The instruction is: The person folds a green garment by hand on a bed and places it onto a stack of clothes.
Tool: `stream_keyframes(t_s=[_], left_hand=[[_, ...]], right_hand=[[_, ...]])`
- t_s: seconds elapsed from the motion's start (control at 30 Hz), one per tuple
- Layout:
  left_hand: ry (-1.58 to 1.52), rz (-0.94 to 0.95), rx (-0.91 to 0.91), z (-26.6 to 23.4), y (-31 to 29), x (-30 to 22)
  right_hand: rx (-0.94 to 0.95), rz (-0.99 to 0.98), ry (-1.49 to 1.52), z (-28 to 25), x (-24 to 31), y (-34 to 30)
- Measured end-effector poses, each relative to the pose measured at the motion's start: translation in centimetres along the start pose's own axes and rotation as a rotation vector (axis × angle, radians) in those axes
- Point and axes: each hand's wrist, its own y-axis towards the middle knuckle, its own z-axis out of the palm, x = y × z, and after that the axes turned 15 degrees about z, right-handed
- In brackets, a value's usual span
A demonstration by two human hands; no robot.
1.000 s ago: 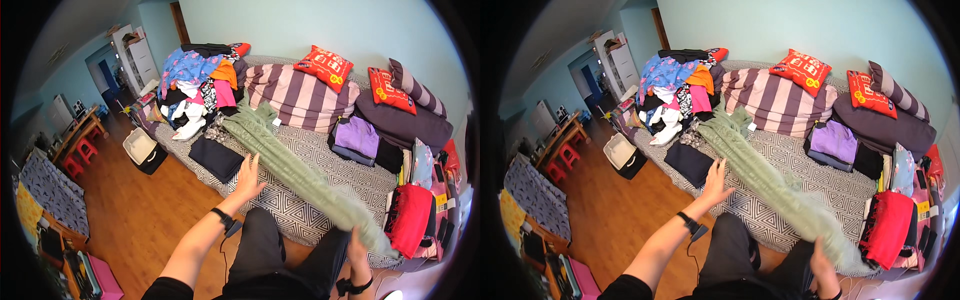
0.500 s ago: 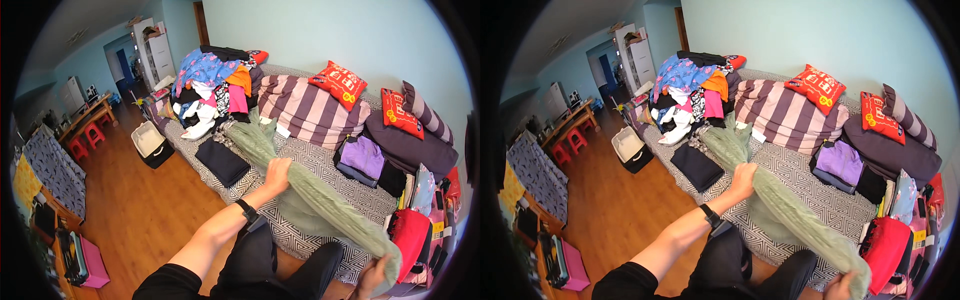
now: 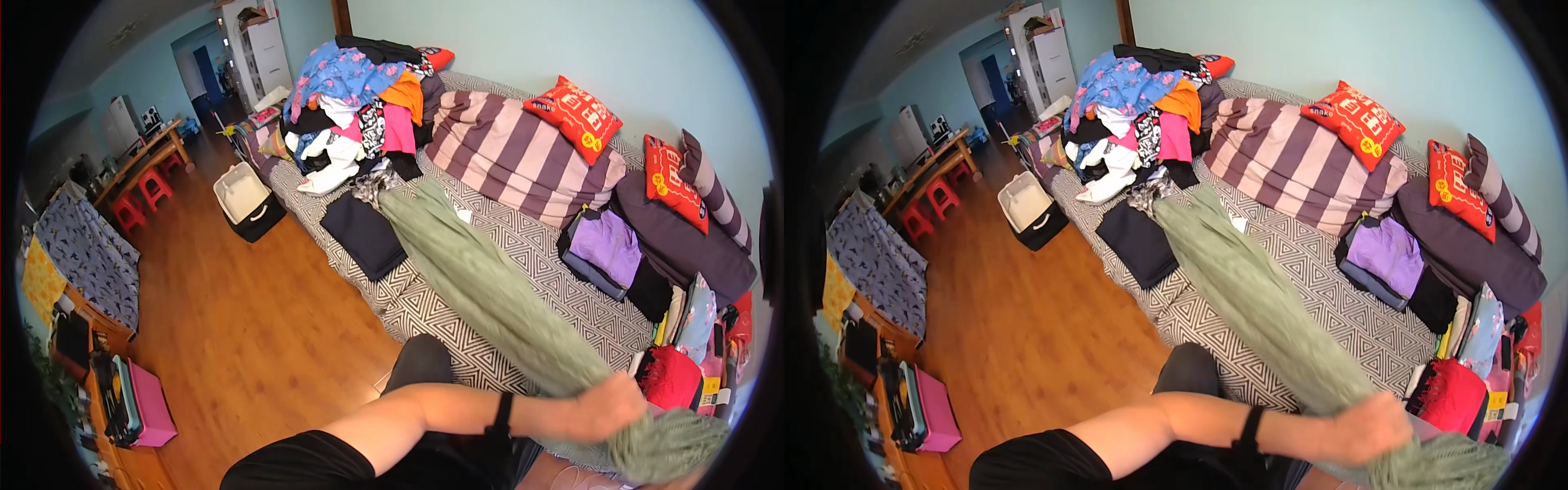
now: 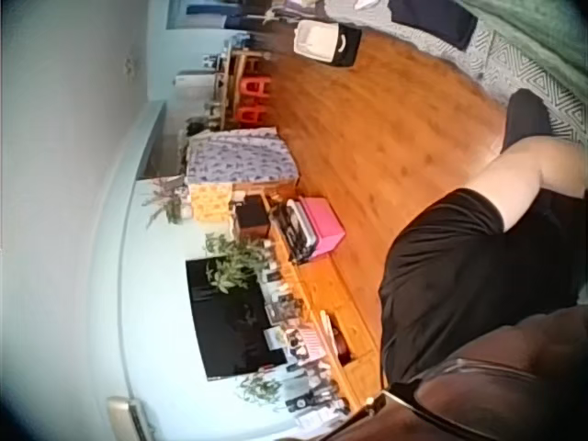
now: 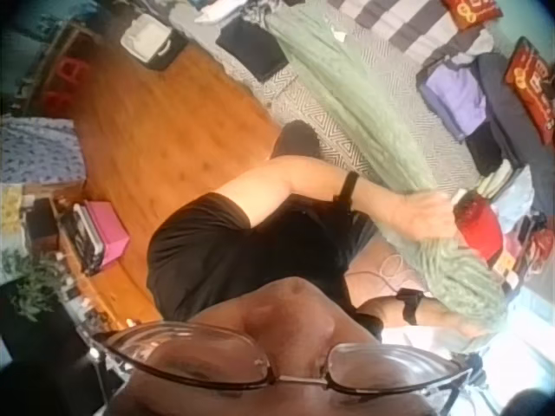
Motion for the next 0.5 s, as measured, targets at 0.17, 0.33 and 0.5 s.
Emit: stream_keyframes(t_s=[0.17,0.33,0.5], left_hand=[[-0.297,0.184,0.171,3.6,-1.6,-2.6],[-0.527,-0.082,0.537,-2.2,-12.7,5.1],[-0.069,-0.689,0.638,-9.2,-21.0,13.2]], right_hand=[[-0.058,0.268,-0.3,-4.1,-4.0,4.3],[-0.078,0.447,-0.394,-2.7,-8.4,4.3],[0.09,0.562,-0.187,-0.3,-10.4,0.3]])
